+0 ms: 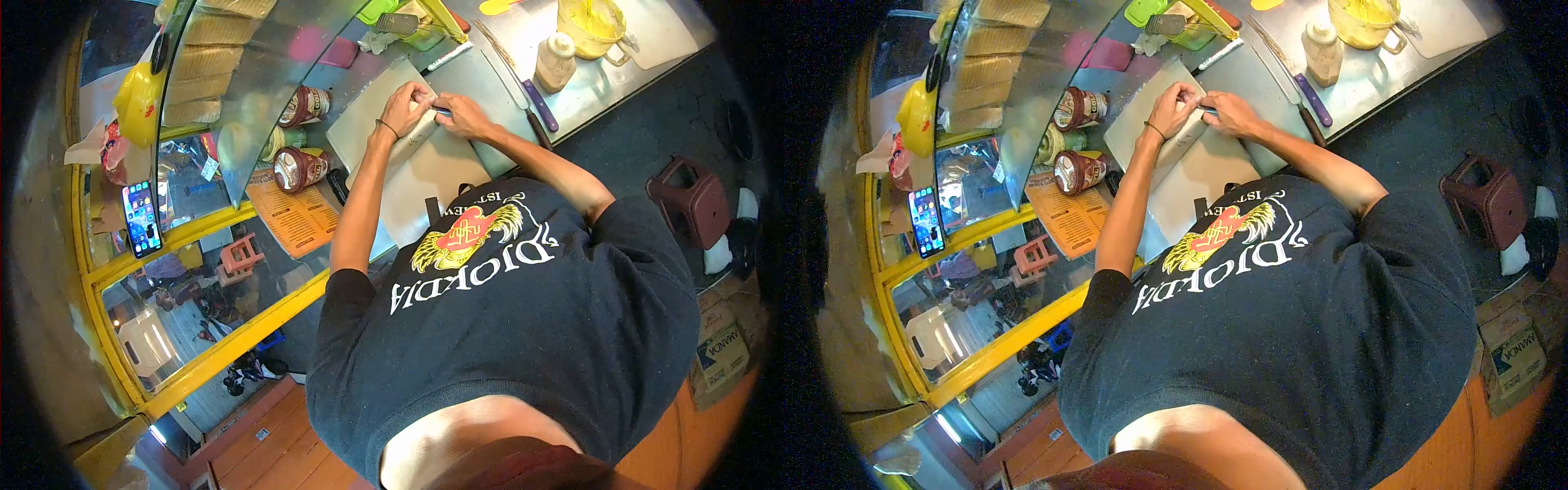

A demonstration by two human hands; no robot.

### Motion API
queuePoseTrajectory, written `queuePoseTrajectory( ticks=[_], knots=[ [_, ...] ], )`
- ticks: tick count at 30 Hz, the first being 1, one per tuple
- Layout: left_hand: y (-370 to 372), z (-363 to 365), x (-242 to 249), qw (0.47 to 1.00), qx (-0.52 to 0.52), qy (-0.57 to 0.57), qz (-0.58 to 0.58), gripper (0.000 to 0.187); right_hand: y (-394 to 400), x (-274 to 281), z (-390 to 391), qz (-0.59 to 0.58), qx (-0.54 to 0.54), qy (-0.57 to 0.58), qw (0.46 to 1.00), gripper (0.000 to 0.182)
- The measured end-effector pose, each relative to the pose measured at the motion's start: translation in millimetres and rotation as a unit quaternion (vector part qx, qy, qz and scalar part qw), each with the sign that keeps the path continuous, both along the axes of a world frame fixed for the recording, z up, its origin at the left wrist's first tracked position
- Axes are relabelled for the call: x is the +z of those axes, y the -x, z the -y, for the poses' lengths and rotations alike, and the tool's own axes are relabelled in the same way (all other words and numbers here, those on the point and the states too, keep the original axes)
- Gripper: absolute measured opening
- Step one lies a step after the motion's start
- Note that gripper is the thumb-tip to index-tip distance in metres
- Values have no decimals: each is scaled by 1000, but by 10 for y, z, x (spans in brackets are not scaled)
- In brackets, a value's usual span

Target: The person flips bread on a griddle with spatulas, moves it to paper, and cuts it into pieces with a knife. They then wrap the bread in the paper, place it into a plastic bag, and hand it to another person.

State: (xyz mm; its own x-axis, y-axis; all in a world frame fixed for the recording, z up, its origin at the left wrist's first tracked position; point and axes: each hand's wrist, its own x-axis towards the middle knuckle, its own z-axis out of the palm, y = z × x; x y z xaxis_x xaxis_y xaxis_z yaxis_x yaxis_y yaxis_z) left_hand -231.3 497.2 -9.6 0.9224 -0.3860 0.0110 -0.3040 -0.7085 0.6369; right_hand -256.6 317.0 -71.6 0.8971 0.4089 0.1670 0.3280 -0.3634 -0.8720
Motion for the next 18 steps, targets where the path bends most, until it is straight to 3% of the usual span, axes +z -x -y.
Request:
queuePoseTrajectory(
  ticks=[2,5,6,8,9,10,11,14,15,17,18],
  knots=[
    [15,-33,13,1000,3,-4,7,22,-96,10,92,55,48,52,996,34],
    [183,-105,77,984,42,-43,169,14,-222,-36,154,35,44,67,996,37],
    [293,-95,121,983,43,-42,173,14,-294,-3,131,39,45,68,996,37],
    [573,-65,183,964,183,56,186,17,-436,76,8,-58,46,-94,993,41],
    [756,-81,181,963,185,57,186,17,-518,120,-75,-108,90,-131,981,42],
    [954,-112,139,956,238,164,41,20,-526,158,-178,-107,92,-129,982,42],
    [1154,-151,94,915,284,266,-106,23,-501,157,-305,-138,116,-159,971,42],
    [1663,-310,52,917,290,188,-201,30,-335,-39,-519,-154,145,-169,963,38],
    [1786,-454,-90,916,295,191,-195,30,-242,-56,-505,-116,100,-153,976,36],
    [2049,-743,-410,907,392,142,-64,35,20,-5,-391,-71,35,-145,986,31],
    [2047,-752,-386,903,399,147,-61,35,201,125,-264,-140,56,-97,984,32]
  ],
)
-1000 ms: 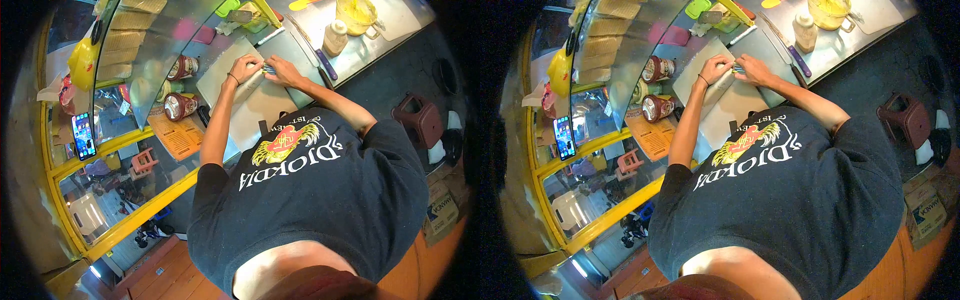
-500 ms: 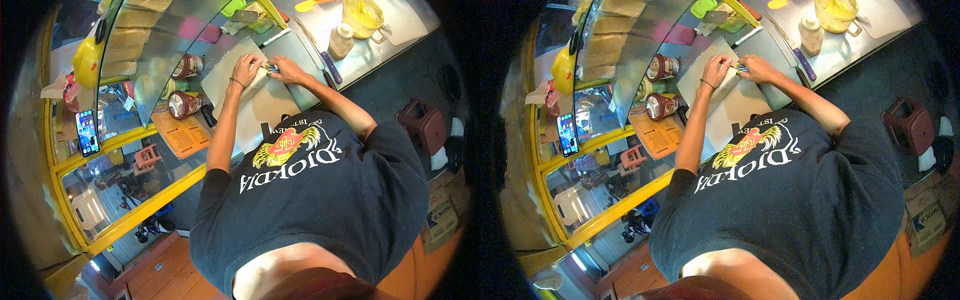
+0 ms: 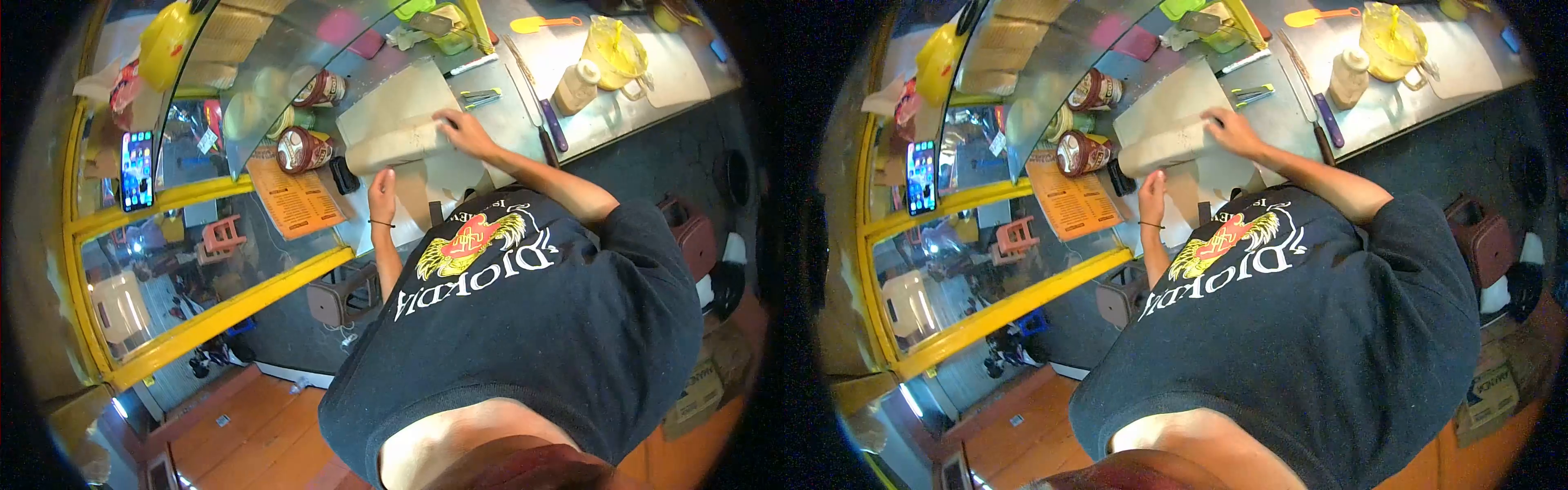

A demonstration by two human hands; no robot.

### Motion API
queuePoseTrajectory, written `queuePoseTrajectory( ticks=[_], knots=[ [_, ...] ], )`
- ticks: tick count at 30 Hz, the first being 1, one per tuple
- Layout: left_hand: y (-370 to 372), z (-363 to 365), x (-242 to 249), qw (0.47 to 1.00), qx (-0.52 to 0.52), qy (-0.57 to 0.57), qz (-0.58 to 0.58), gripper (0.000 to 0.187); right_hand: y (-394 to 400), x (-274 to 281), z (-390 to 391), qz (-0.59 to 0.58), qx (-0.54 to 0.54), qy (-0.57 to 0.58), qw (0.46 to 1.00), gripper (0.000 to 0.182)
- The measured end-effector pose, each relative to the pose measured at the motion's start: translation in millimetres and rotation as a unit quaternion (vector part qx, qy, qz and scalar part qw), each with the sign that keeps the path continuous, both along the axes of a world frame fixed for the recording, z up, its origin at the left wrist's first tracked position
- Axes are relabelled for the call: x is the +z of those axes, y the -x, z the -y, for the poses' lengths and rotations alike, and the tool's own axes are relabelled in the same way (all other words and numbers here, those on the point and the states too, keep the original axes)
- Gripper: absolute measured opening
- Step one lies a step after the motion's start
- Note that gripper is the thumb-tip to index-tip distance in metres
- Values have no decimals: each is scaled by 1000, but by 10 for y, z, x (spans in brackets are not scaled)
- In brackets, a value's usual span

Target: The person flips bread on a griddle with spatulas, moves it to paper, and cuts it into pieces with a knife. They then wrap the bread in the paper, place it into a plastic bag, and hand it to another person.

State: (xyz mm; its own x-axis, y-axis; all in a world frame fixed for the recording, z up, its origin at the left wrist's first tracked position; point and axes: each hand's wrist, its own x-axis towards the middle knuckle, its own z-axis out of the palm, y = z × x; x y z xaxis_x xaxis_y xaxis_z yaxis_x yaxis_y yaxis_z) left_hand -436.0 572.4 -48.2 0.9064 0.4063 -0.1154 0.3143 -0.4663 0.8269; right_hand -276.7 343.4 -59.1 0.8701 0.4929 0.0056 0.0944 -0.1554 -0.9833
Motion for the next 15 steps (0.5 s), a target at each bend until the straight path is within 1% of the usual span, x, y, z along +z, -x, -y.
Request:
queuePoseTrajectory(
  ticks=[1,2,3,4,5,6,7,8,9,10,12,13,14,15],
  knots=[
    [-65,11,49,998,27,65,-5,39,162,138,124,-62,33,49,996,33],
    [-130,-13,75,990,53,129,-10,43,292,182,200,-60,40,52,996,33],
    [-251,-103,80,995,-9,81,-54,47,391,197,273,-62,137,46,988,38],
    [-393,-93,30,995,-7,84,-52,47,429,214,315,-65,230,40,970,44],
    [-576,6,90,995,-15,98,1,44,434,169,287,-65,230,43,970,44],
    [-765,84,113,992,-25,111,55,42,424,66,204,-30,177,-7,984,50],
    [-942,124,75,992,-28,114,55,42,405,-46,110,4,121,-58,991,56],
    [-1113,165,33,987,-28,139,81,41,321,-161,-23,4,117,-56,992,56],
    [-1241,193,-5,980,-27,164,107,40,180,-277,-189,-27,53,-118,991,59],
    [-1327,192,-22,980,-31,165,106,40,86,-318,-298,-58,-12,-180,982,63],
    [-1471,156,4,977,-125,168,27,44,-72,-145,-345,-57,-20,-160,985,62],
    [-1485,174,9,977,-130,166,27,44,-129,-45,-341,-58,-24,-139,988,60],
    [-1484,226,17,980,-131,147,29,46,-176,-47,-346,-55,-29,-141,988,60],
    [-1482,282,21,983,-131,127,32,47,-216,-51,-347,-45,-22,-96,994,55]
  ],
)
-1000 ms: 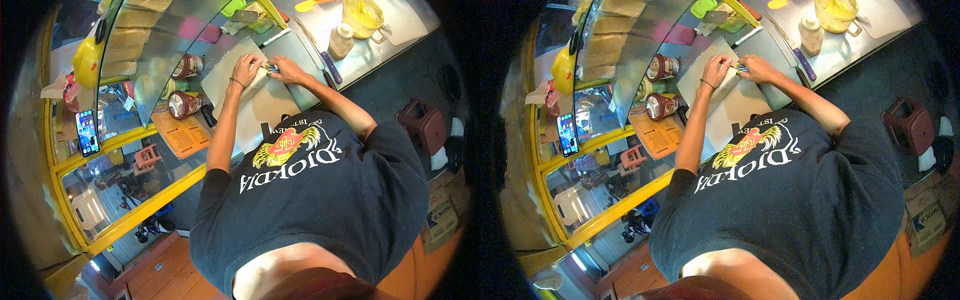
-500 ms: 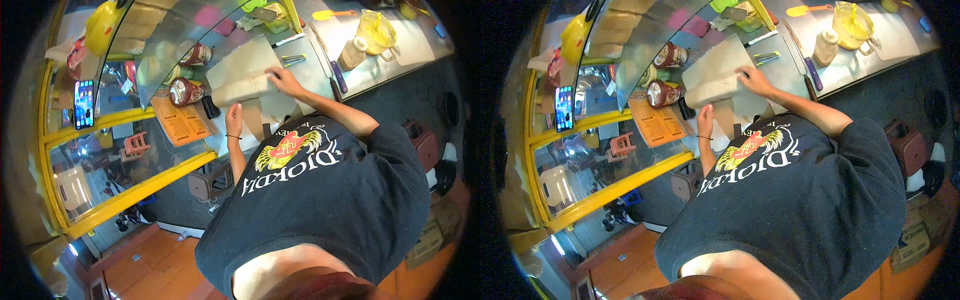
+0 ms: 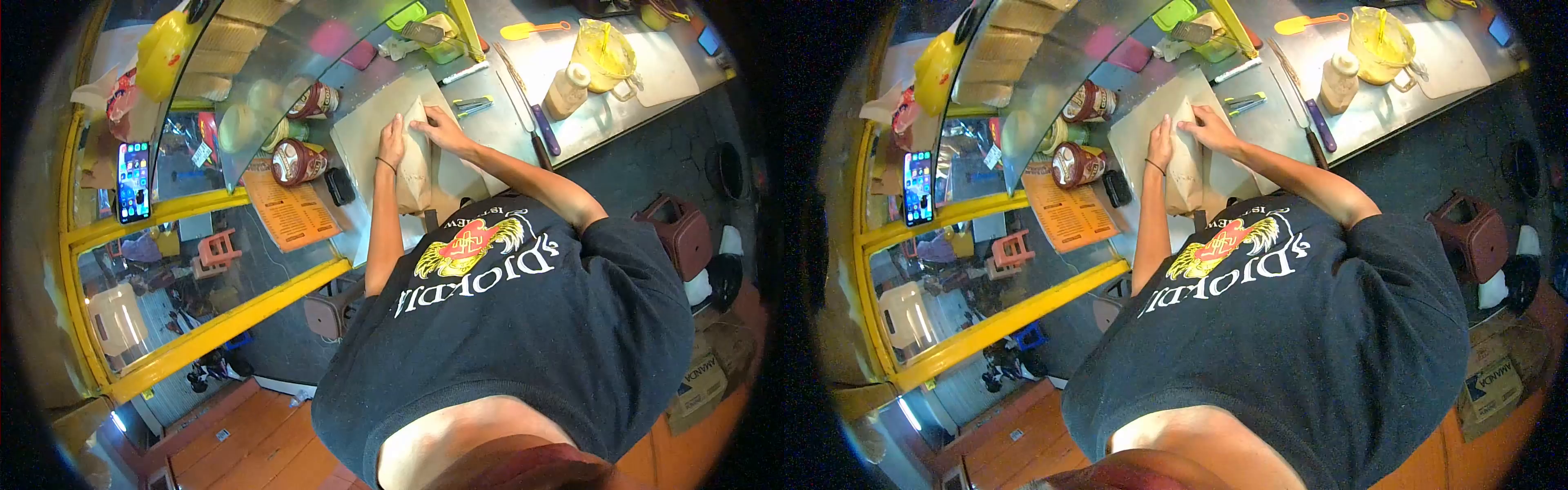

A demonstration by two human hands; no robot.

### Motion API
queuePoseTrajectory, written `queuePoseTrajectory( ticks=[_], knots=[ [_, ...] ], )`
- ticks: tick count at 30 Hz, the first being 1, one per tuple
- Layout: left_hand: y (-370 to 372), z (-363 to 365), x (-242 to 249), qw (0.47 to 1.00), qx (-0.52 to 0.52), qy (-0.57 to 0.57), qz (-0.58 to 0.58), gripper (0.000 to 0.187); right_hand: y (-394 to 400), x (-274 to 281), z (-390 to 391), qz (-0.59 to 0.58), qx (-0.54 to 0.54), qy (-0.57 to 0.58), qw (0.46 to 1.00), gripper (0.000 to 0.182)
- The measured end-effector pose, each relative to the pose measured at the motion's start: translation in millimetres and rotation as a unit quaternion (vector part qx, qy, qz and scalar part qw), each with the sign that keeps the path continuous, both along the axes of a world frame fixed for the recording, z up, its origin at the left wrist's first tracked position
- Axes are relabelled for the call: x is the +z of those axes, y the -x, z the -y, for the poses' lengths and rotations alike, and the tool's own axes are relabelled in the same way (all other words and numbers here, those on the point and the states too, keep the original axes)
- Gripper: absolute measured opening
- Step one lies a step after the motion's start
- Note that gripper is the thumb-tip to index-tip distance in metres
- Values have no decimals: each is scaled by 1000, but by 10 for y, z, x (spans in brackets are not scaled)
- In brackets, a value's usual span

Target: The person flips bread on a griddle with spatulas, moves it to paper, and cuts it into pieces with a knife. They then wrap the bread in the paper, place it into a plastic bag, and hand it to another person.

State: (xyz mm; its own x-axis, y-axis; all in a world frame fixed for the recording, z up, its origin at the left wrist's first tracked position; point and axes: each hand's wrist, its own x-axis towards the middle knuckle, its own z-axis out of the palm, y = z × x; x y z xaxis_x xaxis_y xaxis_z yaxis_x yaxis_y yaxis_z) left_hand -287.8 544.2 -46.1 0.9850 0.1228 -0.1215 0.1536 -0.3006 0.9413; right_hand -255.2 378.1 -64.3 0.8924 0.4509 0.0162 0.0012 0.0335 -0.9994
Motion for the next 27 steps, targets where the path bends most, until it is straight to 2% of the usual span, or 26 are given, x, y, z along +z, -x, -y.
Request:
queuePoseTrajectory(
  ticks=[1,2,3,5,6,7,8,9,11,12,13,14,15,17,19,21,22,24,25,27],
  knots=[
    [-9,36,8,1000,2,-19,4,49,-21,-12,1,8,9,47,999,51],
    [-15,61,44,1000,-2,-21,7,40,-50,-75,-7,7,6,46,999,51],
    [-16,89,77,1000,-4,-21,7,40,-98,-136,-13,-33,36,43,998,47],
    [9,165,163,973,28,-216,83,29,-144,-158,44,-73,67,40,994,44],
    [3,196,179,980,56,-160,103,20,-152,-76,117,-89,72,21,993,42],
    [-27,188,214,980,55,-161,103,20,-156,8,168,-105,78,3,991,40],
    [-56,178,249,959,12,-237,156,18,-145,5,143,-25,20,-2,999,39],
    [-62,174,277,927,-32,-310,207,16,-119,-3,122,-27,20,-2,999,39],
    [-85,173,299,917,-44,-332,219,15,-67,-4,79,67,-132,-49,988,38],
    [-98,168,298,904,-56,-355,231,14,-82,-2,106,66,-132,-49,988,38],
    [-109,168,294,904,-57,-355,230,14,-110,-2,155,72,-58,51,994,33],
    [-119,160,274,907,-87,-350,218,15,-134,-6,205,78,17,149,986,28],
    [-125,146,256,908,-117,-345,205,18,-144,-11,251,76,18,148,986,28],
    [-175,130,229,923,-145,-308,181,20,-198,-19,365,187,-6,202,961,18],
    [-202,99,188,935,-170,-270,153,22,-323,-125,551,225,-27,213,951,23],
    [-248,64,158,974,-180,-132,33,23,-419,-171,751,424,-126,310,842,32],
    [-230,67,148,974,-181,-133,31,23,-438,-210,809,422,-126,309,843,32],
    [-217,124,182,980,-141,-131,46,26,-474,-263,890,425,-13,348,835,42],
    [-220,179,187,980,-146,-131,46,26,-517,-285,908,422,-16,350,836,42],
    [-165,246,161,995,-49,20,87,25,-555,-125,902,266,43,206,941,42]
  ],
)
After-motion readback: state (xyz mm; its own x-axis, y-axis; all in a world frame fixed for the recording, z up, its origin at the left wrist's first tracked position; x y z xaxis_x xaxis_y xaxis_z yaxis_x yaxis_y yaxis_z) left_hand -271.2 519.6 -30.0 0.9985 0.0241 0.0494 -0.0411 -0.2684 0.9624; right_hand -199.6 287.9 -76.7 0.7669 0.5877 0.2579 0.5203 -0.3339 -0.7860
